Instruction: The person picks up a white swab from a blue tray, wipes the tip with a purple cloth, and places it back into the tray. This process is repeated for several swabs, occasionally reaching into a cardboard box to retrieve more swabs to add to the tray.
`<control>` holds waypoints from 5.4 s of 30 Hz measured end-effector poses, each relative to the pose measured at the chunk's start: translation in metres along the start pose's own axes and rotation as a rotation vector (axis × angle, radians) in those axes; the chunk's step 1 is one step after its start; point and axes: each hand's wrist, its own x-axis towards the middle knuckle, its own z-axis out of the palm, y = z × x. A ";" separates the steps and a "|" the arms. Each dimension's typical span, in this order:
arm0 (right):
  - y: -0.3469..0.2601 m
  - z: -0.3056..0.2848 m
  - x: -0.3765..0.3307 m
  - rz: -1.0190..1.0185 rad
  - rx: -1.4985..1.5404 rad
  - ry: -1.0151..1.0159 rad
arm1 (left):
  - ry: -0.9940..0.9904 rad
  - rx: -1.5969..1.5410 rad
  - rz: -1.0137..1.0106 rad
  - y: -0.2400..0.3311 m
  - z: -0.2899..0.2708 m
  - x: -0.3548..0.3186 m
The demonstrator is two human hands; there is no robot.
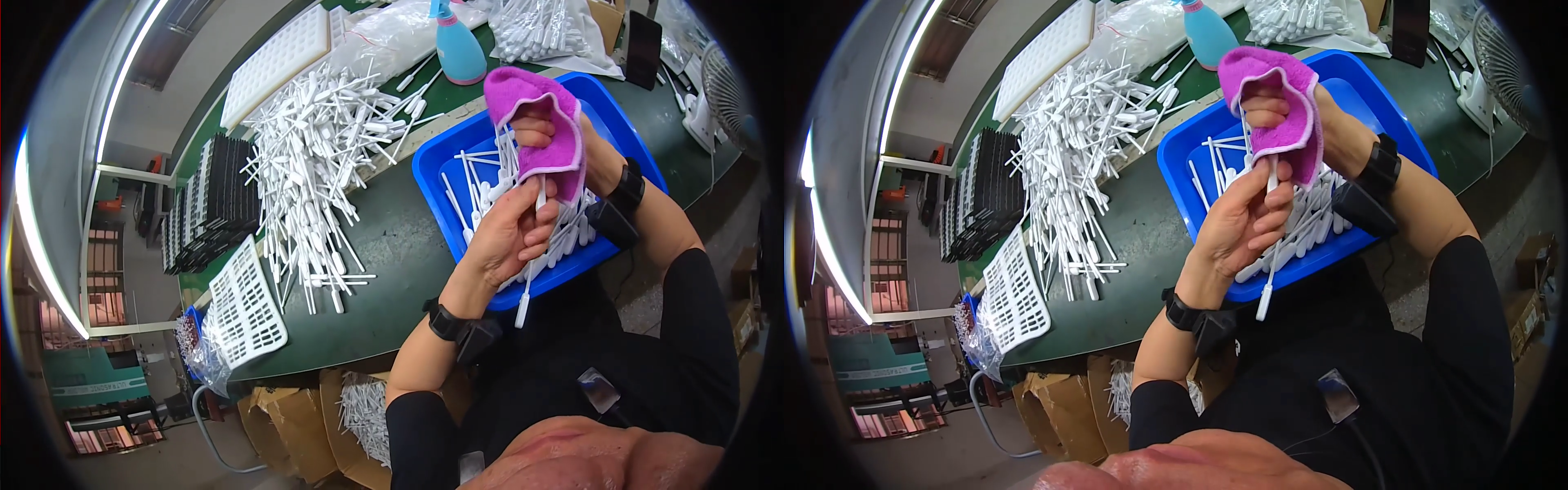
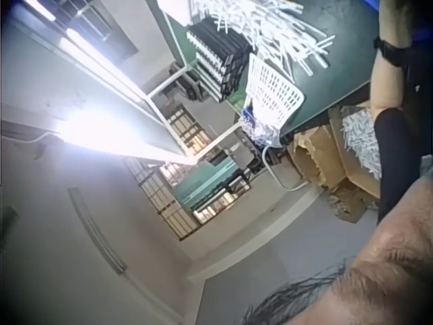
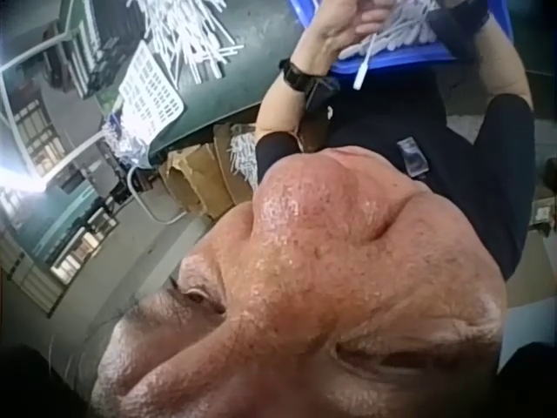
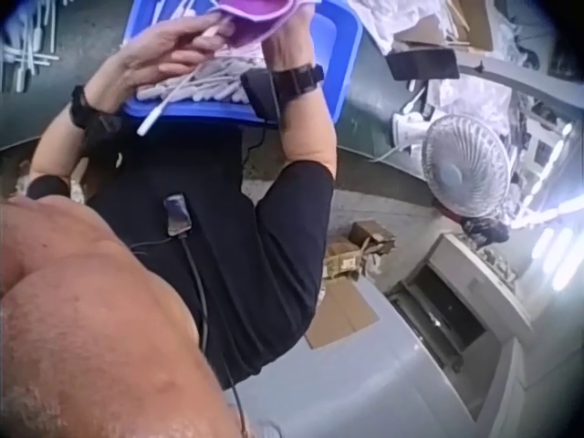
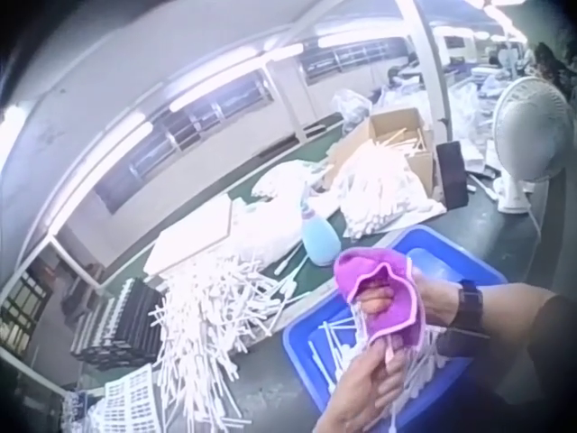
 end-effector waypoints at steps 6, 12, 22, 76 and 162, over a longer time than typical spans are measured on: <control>0.044 0.057 0.017 -0.066 -0.520 0.824 | 0.148 0.121 0.265 0.006 -0.019 0.007; 0.034 0.017 -0.009 -0.301 -1.938 0.350 | 0.635 1.402 0.735 0.043 -0.016 -0.018; 0.050 0.046 -0.006 0.449 -0.795 0.607 | 0.746 0.779 0.948 0.072 -0.041 -0.023; 0.048 0.050 0.007 0.206 -0.939 0.607 | 1.018 2.186 1.510 0.076 -0.027 -0.030; 0.040 0.052 -0.007 0.428 -0.840 0.408 | 0.649 0.362 1.010 0.069 -0.045 -0.040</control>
